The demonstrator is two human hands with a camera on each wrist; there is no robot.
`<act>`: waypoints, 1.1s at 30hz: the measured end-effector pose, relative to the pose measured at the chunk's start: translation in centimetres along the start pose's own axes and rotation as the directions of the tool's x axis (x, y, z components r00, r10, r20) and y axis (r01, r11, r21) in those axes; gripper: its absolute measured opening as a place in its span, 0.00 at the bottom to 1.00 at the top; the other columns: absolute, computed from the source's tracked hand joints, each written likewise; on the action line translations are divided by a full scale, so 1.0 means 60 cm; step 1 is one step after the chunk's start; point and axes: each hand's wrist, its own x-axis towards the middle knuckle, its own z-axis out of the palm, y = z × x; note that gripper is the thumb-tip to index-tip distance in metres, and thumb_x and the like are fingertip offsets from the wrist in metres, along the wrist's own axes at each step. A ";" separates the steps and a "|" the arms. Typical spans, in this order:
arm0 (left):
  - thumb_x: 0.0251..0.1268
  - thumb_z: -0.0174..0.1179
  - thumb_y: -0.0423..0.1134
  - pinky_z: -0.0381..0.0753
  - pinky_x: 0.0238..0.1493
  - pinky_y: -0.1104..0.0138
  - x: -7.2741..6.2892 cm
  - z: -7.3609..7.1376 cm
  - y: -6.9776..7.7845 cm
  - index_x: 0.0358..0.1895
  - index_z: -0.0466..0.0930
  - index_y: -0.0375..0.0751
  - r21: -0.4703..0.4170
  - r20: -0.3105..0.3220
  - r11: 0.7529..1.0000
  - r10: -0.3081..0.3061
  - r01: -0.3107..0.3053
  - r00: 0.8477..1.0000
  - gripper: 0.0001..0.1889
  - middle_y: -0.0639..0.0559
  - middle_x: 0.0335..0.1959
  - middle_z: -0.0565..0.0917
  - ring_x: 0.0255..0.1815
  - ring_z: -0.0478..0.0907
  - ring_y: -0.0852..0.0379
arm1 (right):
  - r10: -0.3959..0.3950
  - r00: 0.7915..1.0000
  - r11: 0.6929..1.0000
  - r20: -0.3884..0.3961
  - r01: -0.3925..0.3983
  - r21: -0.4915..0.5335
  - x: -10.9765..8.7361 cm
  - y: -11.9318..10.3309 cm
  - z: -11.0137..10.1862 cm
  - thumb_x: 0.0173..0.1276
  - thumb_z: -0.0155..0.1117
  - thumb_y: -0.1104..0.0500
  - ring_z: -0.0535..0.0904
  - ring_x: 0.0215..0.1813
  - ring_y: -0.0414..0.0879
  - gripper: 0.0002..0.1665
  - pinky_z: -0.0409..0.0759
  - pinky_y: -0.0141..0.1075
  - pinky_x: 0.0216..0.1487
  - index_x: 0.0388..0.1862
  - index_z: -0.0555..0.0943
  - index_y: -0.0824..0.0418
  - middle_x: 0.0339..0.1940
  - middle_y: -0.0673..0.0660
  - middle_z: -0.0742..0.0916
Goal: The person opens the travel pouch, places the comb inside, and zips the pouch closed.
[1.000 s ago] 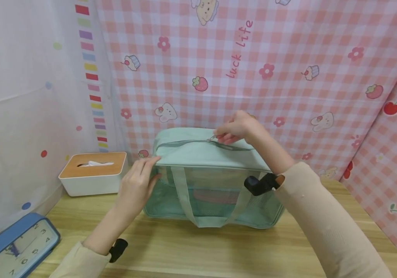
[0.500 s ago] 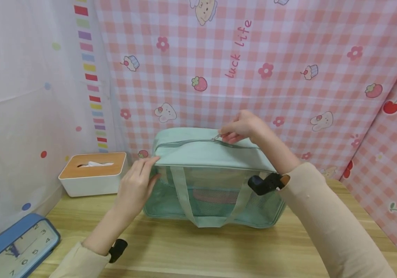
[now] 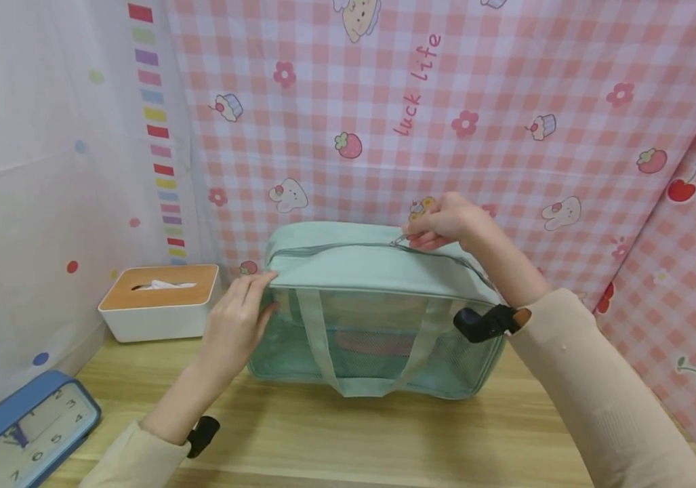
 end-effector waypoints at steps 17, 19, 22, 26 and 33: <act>0.40 0.70 0.27 0.82 0.38 0.59 0.001 0.000 0.001 0.51 0.73 0.30 -0.019 0.033 1.000 -0.013 0.013 0.999 0.28 0.39 0.39 0.79 0.37 0.77 0.46 | -0.002 0.999 1.000 -0.035 0.002 0.008 -0.010 0.022 -0.025 0.62 0.61 0.61 0.82 0.23 0.38 0.18 0.84 0.32 0.33 0.45 0.77 0.76 0.18 0.50 0.85; 0.40 0.70 0.27 0.82 0.38 0.59 0.001 -0.001 0.001 0.51 0.73 0.30 -0.014 0.033 1.000 -0.012 0.013 0.999 0.28 0.39 0.39 0.79 0.37 0.77 0.46 | -0.008 0.999 1.000 -0.037 0.009 0.009 -0.012 0.024 -0.028 0.62 0.61 0.62 0.82 0.23 0.37 0.17 0.84 0.31 0.33 0.44 0.77 0.76 0.18 0.50 0.85; 0.39 0.71 0.27 0.82 0.37 0.60 0.001 -0.001 0.001 0.50 0.73 0.30 -0.007 0.022 1.000 -0.006 0.006 1.000 0.29 0.39 0.39 0.79 0.37 0.77 0.47 | -0.013 0.999 1.000 -0.040 0.013 0.010 -0.016 0.028 -0.032 0.63 0.60 0.62 0.83 0.23 0.37 0.17 0.84 0.31 0.34 0.44 0.77 0.76 0.18 0.50 0.85; 0.38 0.71 0.27 0.82 0.37 0.60 0.002 0.001 0.001 0.50 0.73 0.30 -0.007 0.007 1.000 0.000 0.000 1.000 0.29 0.39 0.39 0.79 0.37 0.77 0.47 | -0.008 0.999 0.999 -0.045 0.009 0.032 -0.021 0.032 -0.039 0.62 0.60 0.63 0.83 0.23 0.38 0.15 0.84 0.32 0.35 0.41 0.79 0.76 0.18 0.51 0.85; 0.38 0.71 0.26 0.82 0.37 0.60 0.002 0.001 0.003 0.50 0.73 0.30 -0.010 0.005 1.000 -0.001 0.001 1.000 0.29 0.39 0.39 0.79 0.38 0.78 0.46 | 0.005 0.999 0.999 -0.052 -0.002 0.042 -0.024 0.039 -0.048 0.62 0.60 0.63 0.83 0.22 0.37 0.09 0.84 0.32 0.35 0.24 0.77 0.68 0.16 0.50 0.85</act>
